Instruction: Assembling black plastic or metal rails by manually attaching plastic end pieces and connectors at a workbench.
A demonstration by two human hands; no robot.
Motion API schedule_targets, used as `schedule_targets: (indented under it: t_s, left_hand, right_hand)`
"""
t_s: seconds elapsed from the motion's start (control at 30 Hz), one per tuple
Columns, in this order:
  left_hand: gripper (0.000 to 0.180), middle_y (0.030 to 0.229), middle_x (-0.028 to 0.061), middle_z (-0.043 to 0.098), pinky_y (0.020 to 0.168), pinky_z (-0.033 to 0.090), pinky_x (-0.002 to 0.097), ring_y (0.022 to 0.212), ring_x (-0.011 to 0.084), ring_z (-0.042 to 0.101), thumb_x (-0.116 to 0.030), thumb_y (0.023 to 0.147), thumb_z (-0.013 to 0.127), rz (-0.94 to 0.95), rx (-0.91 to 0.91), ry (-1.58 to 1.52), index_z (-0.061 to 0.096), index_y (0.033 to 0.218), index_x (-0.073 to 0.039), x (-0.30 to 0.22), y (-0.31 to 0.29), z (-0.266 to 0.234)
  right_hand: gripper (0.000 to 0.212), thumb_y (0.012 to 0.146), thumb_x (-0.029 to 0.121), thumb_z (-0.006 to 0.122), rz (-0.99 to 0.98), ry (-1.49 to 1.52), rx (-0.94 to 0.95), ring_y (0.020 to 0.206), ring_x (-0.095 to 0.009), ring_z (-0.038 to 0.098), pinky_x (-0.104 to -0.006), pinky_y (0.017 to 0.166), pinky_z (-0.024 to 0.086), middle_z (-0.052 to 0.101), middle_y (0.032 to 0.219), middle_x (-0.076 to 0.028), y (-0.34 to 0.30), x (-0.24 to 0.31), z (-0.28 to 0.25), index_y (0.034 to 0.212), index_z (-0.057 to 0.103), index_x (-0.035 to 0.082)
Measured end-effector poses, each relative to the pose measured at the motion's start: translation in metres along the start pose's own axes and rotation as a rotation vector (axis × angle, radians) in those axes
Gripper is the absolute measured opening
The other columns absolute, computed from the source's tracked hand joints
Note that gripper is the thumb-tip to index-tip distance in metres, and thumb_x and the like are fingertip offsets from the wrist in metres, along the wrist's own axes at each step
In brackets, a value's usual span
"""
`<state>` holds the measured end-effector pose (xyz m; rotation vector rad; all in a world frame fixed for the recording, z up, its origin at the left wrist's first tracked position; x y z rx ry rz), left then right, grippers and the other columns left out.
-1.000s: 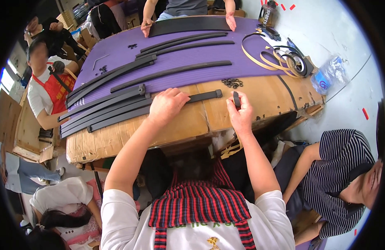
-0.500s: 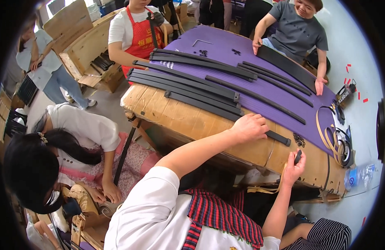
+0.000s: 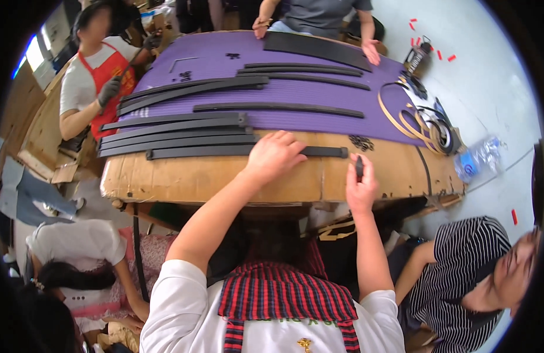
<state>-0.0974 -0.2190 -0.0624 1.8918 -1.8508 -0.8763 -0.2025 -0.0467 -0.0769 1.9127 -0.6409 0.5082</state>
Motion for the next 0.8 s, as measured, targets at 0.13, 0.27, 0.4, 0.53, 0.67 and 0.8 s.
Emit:
schedule_targets:
  t_s: [0.13, 0.27, 0.4, 0.53, 0.67, 0.8]
  left_hand:
    - [0.025, 0.084, 0.0033, 0.059, 0.073, 0.048, 0.0345, 0.084, 0.0223, 0.057, -0.029, 0.075, 0.065, 0.033, 0.000, 0.015, 0.062, 0.094, -0.012, -0.007, 0.004, 0.000]
    - [0.025, 0.084, 0.0034, 0.059, 0.072, 0.048, 0.0344, 0.083, 0.0222, 0.057, -0.029, 0.074, 0.066, 0.023, 0.008, 0.022, 0.062, 0.093, -0.012, -0.007, 0.003, -0.001]
    - [0.025, 0.081, 0.0052, 0.059, 0.073, 0.047, 0.0356, 0.084, 0.0230, 0.057, -0.030, 0.072, 0.066, 0.010, -0.004, 0.013, 0.064, 0.089, -0.012, -0.002, -0.001, 0.001]
    - [0.025, 0.083, 0.0046, 0.059, 0.073, 0.047, 0.0346, 0.084, 0.0232, 0.058, -0.031, 0.072, 0.066, 0.022, 0.026, 0.029, 0.064, 0.088, -0.012, -0.009, 0.004, 0.006]
    - [0.025, 0.082, 0.0040, 0.058, 0.074, 0.047, 0.0340, 0.085, 0.0227, 0.057, -0.029, 0.070, 0.067, 0.035, -0.023, 0.032, 0.063, 0.089, -0.012, -0.006, 0.000, 0.003]
    - [0.024, 0.083, 0.0063, 0.058, 0.080, 0.045, 0.0348, 0.090, 0.0234, 0.055, -0.033, 0.073, 0.065, -0.020, 0.063, 0.023, 0.063, 0.083, -0.011, 0.001, -0.002, 0.011]
  right_hand:
    - [0.026, 0.077, 0.001, 0.058, -0.113, -0.132, 0.012, 0.071, -0.023, 0.062, -0.0308, 0.062, 0.049, 0.065, 0.087, -0.009, 0.001, 0.016, -0.003, 0.103, 0.058, 0.007]
    - [0.033, 0.073, -0.001, 0.059, -0.250, -0.229, 0.024, 0.072, -0.024, 0.062, -0.0328, 0.060, 0.050, 0.065, 0.085, -0.008, 0.003, 0.031, 0.003, 0.105, 0.058, 0.009]
    - [0.038, 0.074, 0.004, 0.059, -0.282, -0.422, 0.143, 0.076, -0.029, 0.062, -0.0378, 0.064, 0.050, 0.064, 0.087, -0.011, 0.002, 0.035, 0.017, 0.112, 0.054, 0.009]
    - [0.035, 0.076, 0.007, 0.060, -0.287, -0.443, 0.162, 0.079, -0.031, 0.061, -0.0399, 0.066, 0.049, 0.063, 0.089, -0.013, 0.004, 0.028, 0.013, 0.110, 0.055, 0.008]
    - [0.033, 0.077, 0.007, 0.059, -0.289, -0.461, 0.230, 0.078, -0.031, 0.062, -0.0394, 0.065, 0.050, 0.063, 0.089, -0.014, 0.007, 0.033, 0.024, 0.110, 0.055, 0.007]
    - [0.029, 0.080, 0.007, 0.057, -0.334, -0.483, 0.223, 0.077, -0.030, 0.062, -0.0367, 0.063, 0.050, 0.063, 0.091, -0.014, 0.005, 0.036, 0.034, 0.108, 0.054, 0.004]
Point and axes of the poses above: each hand's wrist, its own y-axis towards the middle knuckle, its own z-axis out of the palm, x = y × z, the point moved 9 cm from there along y, towards the middle knuckle
